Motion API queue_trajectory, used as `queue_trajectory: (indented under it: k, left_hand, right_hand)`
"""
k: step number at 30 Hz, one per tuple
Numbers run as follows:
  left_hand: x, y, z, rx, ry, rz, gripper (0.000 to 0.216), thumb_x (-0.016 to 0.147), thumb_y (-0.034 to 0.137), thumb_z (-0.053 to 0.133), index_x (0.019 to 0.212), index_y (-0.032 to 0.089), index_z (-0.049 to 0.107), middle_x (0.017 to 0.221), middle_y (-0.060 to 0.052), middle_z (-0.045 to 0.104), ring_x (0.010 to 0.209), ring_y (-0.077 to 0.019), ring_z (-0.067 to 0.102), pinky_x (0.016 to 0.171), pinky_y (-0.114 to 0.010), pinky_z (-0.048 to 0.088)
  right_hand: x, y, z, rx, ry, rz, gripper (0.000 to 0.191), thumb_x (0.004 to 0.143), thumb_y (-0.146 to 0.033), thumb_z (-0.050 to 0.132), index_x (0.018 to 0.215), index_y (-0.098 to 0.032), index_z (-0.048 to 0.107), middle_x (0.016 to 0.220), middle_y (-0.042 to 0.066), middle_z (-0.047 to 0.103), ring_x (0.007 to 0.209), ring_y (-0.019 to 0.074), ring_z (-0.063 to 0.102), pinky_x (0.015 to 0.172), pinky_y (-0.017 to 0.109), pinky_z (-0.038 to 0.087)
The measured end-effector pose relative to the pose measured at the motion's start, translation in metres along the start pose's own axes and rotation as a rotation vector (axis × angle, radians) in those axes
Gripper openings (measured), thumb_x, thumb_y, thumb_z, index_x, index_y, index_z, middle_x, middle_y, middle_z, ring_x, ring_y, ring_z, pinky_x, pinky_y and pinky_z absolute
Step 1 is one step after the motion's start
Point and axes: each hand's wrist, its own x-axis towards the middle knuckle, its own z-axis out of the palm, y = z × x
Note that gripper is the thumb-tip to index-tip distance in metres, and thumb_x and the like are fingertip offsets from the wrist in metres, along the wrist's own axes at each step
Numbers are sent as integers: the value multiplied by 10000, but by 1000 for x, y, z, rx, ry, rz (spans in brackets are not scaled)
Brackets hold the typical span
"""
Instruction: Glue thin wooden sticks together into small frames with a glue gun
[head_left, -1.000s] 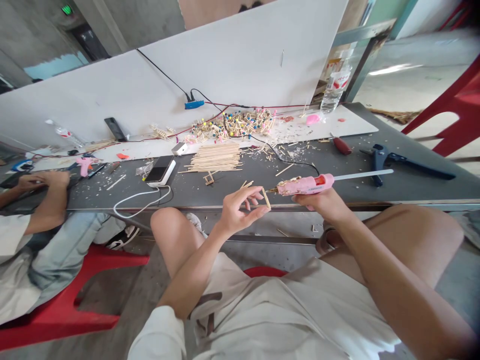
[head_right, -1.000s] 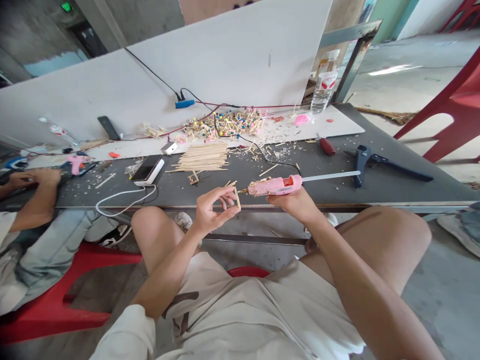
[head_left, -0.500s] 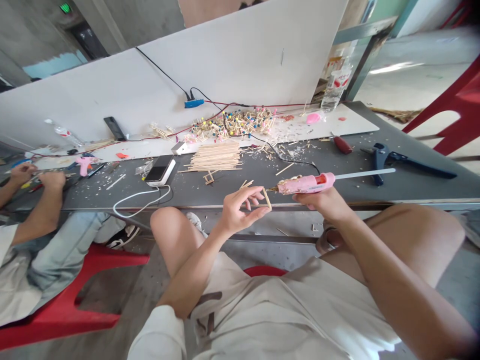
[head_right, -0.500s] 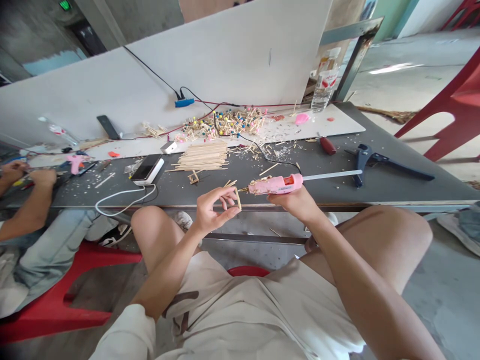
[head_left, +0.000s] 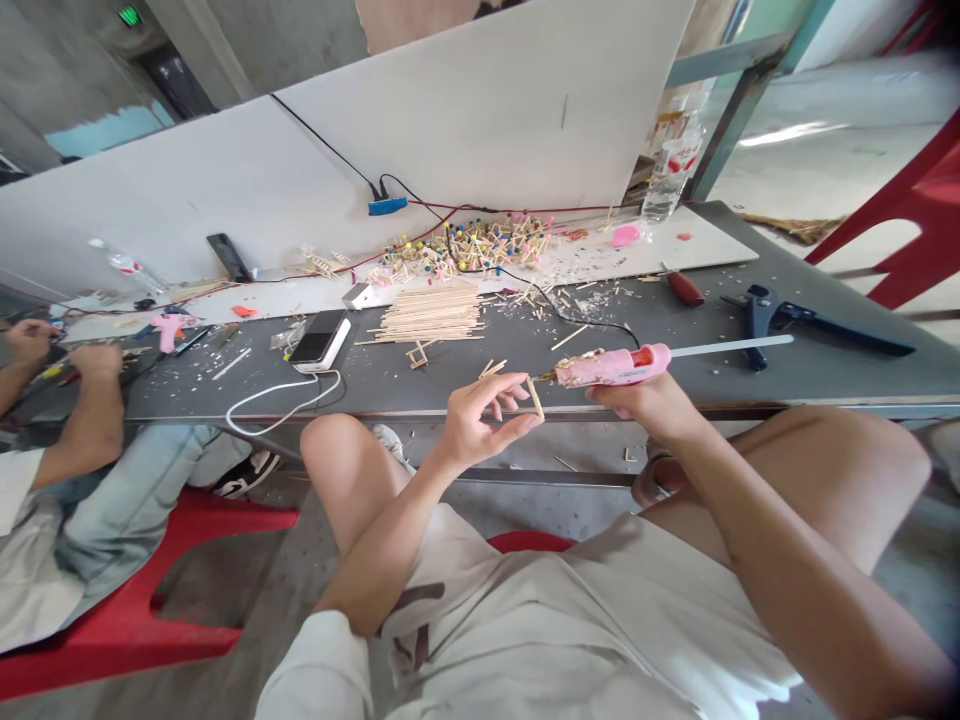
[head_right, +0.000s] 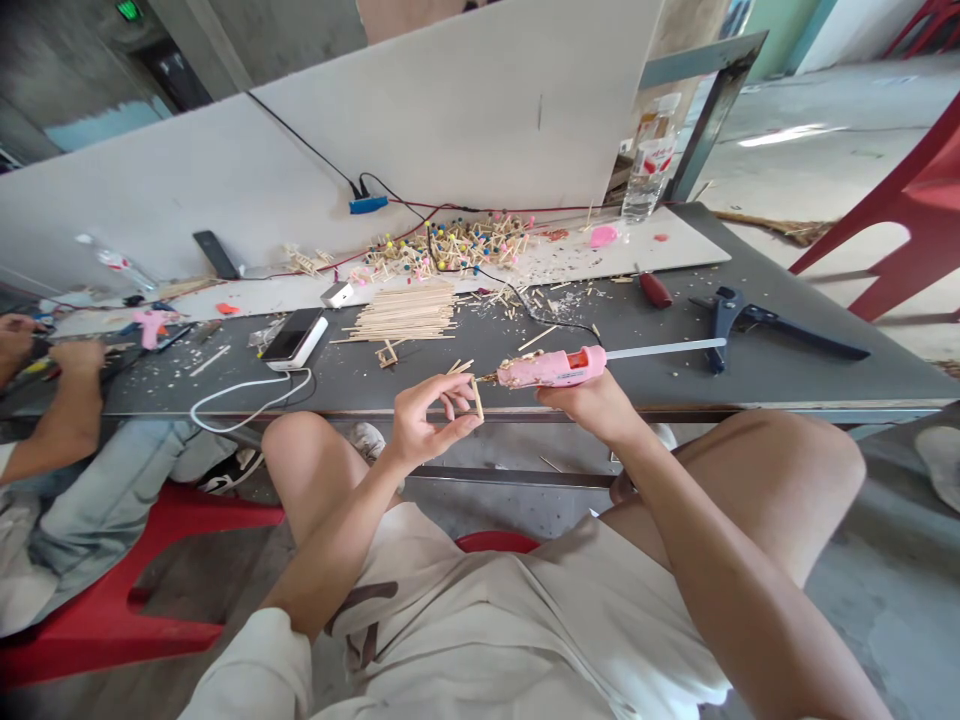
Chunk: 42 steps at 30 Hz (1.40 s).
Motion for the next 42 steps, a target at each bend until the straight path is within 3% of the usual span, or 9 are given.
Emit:
queue_trajectory:
  k: [42]
  left_hand:
    - [0,3,0,22,-3,-19,445,860,373,798,1243,187,667,920,-67,765,647,-95,679,523,-178,554]
  right_hand:
    - [1,5,0,33,10,17,144,643,-274,700,661,-198,578,530,-53,407,503,94,324,468,257,245]
